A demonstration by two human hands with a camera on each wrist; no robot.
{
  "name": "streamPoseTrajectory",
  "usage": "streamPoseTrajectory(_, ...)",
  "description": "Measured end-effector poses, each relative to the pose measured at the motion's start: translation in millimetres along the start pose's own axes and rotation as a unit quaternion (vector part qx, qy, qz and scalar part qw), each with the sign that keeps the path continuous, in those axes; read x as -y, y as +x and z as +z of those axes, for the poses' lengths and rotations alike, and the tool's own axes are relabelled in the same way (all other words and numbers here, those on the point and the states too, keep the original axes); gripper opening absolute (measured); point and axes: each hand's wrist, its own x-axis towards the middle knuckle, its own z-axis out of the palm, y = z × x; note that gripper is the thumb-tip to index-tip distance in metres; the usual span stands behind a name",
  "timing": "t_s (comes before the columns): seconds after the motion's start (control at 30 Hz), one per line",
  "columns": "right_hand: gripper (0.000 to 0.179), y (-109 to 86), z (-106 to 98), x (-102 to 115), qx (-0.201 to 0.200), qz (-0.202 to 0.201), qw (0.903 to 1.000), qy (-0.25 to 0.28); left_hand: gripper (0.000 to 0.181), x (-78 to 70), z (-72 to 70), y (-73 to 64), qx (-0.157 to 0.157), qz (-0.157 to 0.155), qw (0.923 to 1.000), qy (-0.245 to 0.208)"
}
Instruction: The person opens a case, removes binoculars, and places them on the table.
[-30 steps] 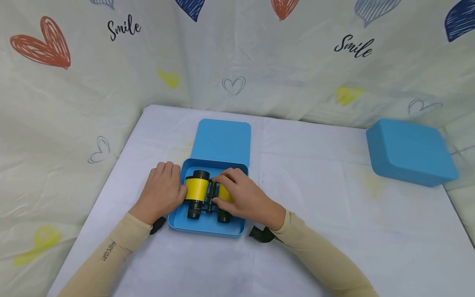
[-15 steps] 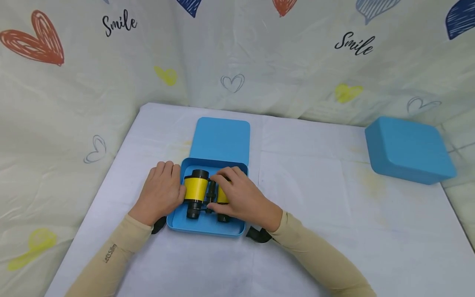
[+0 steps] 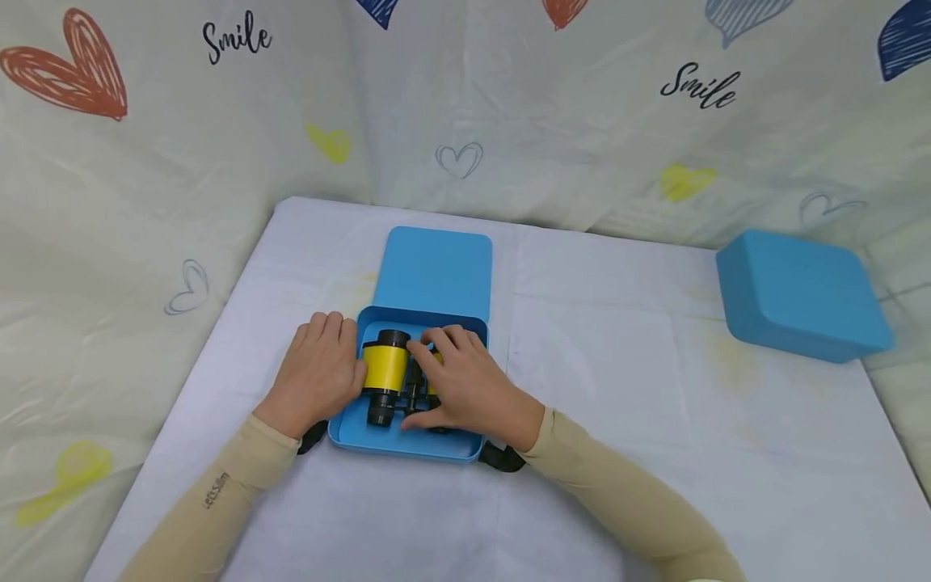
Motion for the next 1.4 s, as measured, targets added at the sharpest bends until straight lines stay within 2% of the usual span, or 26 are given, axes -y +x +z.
streamPoseTrajectory(0.27,0.1,2.5,9,4,0.003,-0.02,0.9981,-0.058,0.021,0.7,-1.2,-3.0,0.001,0.001,1.0,0.005)
streamPoseTrajectory(0.6,0.119,10.5,14,12,0.034,-0.021,0.9897,-0.138,0.021,3.7,-0.6,-8.7,0.036,-0.017,0.9991,0.011)
streamPoseTrajectory(0.73,0.121,12.8,13,11,0.028,-0.028,0.9884,-0.147,0.02,3.6,-1.8,-9.5,0.026,-0.017,0.9994,0.012)
streamPoseTrajectory(0.93,0.109,10.9,8,8,0.028,-0.039,0.9878,-0.148,0.02,2.0,-2.4,-5.7,0.018,-0.017,0.9997,0.001)
streamPoseTrajectory(1.13,0.101,5.3,4,8,0.041,-0.046,0.987,-0.148,0.019,1.2,-1.1,-2.4,-0.001,-0.004,1.0,0.003)
streamPoseTrajectory(1.4,0.105,2.3,2,8,0.058,-0.042,0.985,-0.157,0.018,-3.2,-2.7,1.1,0.012,-0.005,0.9999,0.005)
